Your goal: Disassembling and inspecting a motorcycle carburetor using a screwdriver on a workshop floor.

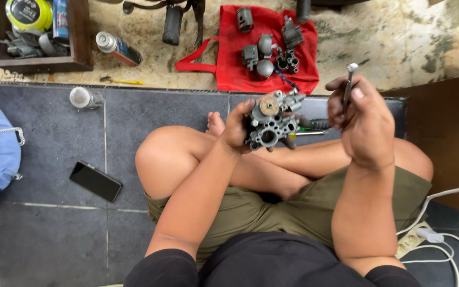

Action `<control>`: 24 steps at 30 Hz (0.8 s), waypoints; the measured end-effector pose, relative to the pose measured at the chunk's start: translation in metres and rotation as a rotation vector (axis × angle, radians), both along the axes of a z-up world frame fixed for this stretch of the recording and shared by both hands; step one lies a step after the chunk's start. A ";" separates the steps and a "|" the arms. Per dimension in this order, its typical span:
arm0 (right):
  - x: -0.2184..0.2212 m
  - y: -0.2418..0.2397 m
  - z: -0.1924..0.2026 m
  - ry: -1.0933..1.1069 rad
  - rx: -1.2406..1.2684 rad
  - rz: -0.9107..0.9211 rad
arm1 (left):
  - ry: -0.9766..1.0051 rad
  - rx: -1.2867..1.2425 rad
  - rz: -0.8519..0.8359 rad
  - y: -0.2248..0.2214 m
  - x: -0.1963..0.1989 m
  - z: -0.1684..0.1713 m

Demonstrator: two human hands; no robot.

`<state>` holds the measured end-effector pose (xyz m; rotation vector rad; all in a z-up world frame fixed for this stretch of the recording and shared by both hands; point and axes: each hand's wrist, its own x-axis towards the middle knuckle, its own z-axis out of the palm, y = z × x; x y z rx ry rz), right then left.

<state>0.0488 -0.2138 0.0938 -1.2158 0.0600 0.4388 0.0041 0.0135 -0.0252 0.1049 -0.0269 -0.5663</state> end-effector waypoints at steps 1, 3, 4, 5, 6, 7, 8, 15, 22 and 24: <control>0.006 -0.009 -0.019 -0.003 -0.115 -0.046 | -0.008 -0.005 -0.010 0.003 0.002 0.003; 0.019 -0.024 -0.060 -0.001 -0.233 -0.084 | -0.010 -0.014 -0.015 0.007 0.006 -0.001; 0.027 -0.031 -0.082 -0.195 -0.582 0.122 | -0.003 0.052 0.058 0.008 0.008 -0.009; 0.035 -0.039 -0.104 -0.391 -0.928 0.331 | 0.002 0.118 0.124 0.008 0.010 -0.016; 0.040 -0.039 -0.136 -0.387 -0.931 0.334 | 0.006 0.114 0.124 0.007 0.011 -0.017; 0.044 -0.038 -0.168 -0.407 -1.141 0.446 | 0.055 0.130 0.166 0.007 0.011 -0.017; 0.047 -0.039 -0.200 -0.423 -1.350 0.560 | 0.102 0.146 0.207 0.007 0.012 -0.017; 0.063 -0.054 -0.318 -0.250 -1.660 0.816 | 0.148 0.189 0.223 0.000 0.005 0.000; 0.066 -0.047 -0.296 -0.339 -1.664 0.837 | 0.105 0.108 0.158 -0.010 0.010 0.025; 0.063 -0.046 -0.292 -0.320 -1.657 0.834 | 0.107 0.110 0.150 -0.010 0.008 0.028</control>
